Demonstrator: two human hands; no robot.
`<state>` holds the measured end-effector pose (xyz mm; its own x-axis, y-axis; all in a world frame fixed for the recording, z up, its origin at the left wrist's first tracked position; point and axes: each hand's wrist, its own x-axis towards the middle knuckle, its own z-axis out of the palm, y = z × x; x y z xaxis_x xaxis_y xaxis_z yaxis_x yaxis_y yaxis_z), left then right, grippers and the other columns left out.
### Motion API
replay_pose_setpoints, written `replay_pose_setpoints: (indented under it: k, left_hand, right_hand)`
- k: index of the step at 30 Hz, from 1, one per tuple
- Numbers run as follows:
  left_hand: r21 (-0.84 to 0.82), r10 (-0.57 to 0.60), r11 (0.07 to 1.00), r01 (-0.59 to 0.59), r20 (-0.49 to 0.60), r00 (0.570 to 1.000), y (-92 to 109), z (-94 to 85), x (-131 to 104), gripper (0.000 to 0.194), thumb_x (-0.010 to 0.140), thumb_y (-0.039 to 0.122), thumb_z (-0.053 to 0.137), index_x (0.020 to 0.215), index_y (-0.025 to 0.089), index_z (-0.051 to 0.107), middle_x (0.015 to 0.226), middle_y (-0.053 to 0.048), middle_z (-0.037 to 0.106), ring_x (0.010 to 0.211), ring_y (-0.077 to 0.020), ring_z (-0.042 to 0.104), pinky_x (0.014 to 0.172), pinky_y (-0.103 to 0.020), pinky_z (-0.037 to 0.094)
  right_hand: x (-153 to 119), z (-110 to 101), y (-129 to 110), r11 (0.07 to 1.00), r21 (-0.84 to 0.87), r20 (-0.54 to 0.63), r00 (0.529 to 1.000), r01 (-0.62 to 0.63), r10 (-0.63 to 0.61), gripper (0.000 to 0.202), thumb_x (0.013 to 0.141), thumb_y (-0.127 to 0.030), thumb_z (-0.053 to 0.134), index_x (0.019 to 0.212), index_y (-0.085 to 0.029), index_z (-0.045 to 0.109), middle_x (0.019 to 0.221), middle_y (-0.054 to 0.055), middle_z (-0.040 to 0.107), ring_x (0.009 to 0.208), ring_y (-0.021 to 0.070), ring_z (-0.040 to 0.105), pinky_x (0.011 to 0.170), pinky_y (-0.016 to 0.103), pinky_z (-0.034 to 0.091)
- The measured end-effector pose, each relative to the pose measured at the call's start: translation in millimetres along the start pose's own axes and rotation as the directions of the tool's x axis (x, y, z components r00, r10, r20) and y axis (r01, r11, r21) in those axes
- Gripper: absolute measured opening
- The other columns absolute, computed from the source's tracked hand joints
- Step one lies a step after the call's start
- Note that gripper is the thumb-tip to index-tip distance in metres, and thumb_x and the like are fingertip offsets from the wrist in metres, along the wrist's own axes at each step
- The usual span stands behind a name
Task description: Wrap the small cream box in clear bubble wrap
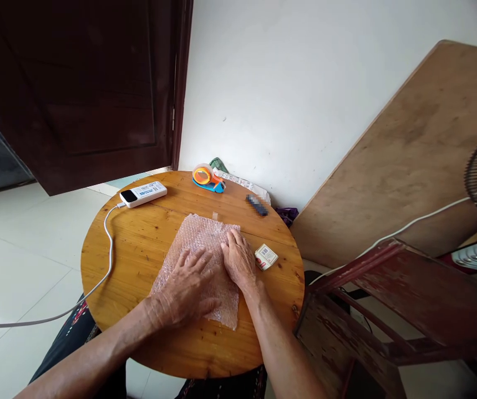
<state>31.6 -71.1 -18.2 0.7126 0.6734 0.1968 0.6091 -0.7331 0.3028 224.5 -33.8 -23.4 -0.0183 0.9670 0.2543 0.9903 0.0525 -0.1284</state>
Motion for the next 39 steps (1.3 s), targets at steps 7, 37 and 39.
replay_pose_setpoints:
  k: [7, 37, 39]
  left_hand:
    - [-0.095, 0.06, 0.994, -0.062, -0.027, 0.998, -3.1, 17.5, 1.5, 0.072, 0.084, 0.066, 0.056, 0.141, 0.023, 0.049, 0.154, -0.014, 0.041, 0.144, -0.0379, 0.031, 0.117, -0.065, 0.017]
    - [-0.194, 0.034, 0.98, -0.048, -0.075, 0.997, 0.2, 5.8, 5.1, 0.071, 0.077, 0.054, 0.069, 0.139, 0.026, 0.052, 0.146, -0.012, 0.05, 0.135, -0.0368, 0.041, 0.115, -0.062, 0.02]
    - [-0.214, -0.017, 0.977, -0.006, -0.104, 0.994, -4.6, 2.6, 3.7, 0.056, 0.081, 0.051, 0.066, 0.13, 0.025, 0.06, 0.135, -0.011, 0.06, 0.129, -0.0328, 0.048, 0.114, -0.055, 0.026]
  right_hand:
    - [0.3, -20.5, 2.2, 0.997, 0.03, -0.138, 0.988, 0.072, -0.067, 0.038, 0.096, -0.022, 0.04, 0.128, -0.013, 0.058, 0.145, 0.017, 0.049, 0.13, 0.0303, 0.048, 0.105, 0.046, 0.04]
    - [-16.3, -28.4, -20.1, 0.743, 0.632, 0.145, 0.975, -0.22, 0.166, 0.028, 0.08, -0.045, 0.06, 0.093, -0.021, 0.062, 0.078, 0.0, 0.066, 0.073, 0.0193, 0.06, 0.068, 0.03, 0.045]
    - [-19.2, -26.3, -21.3, 0.752, 0.628, 0.12, 0.98, -0.2, 0.161, 0.028, 0.08, -0.043, 0.06, 0.098, -0.021, 0.062, 0.086, 0.002, 0.068, 0.08, 0.0208, 0.061, 0.073, 0.031, 0.046]
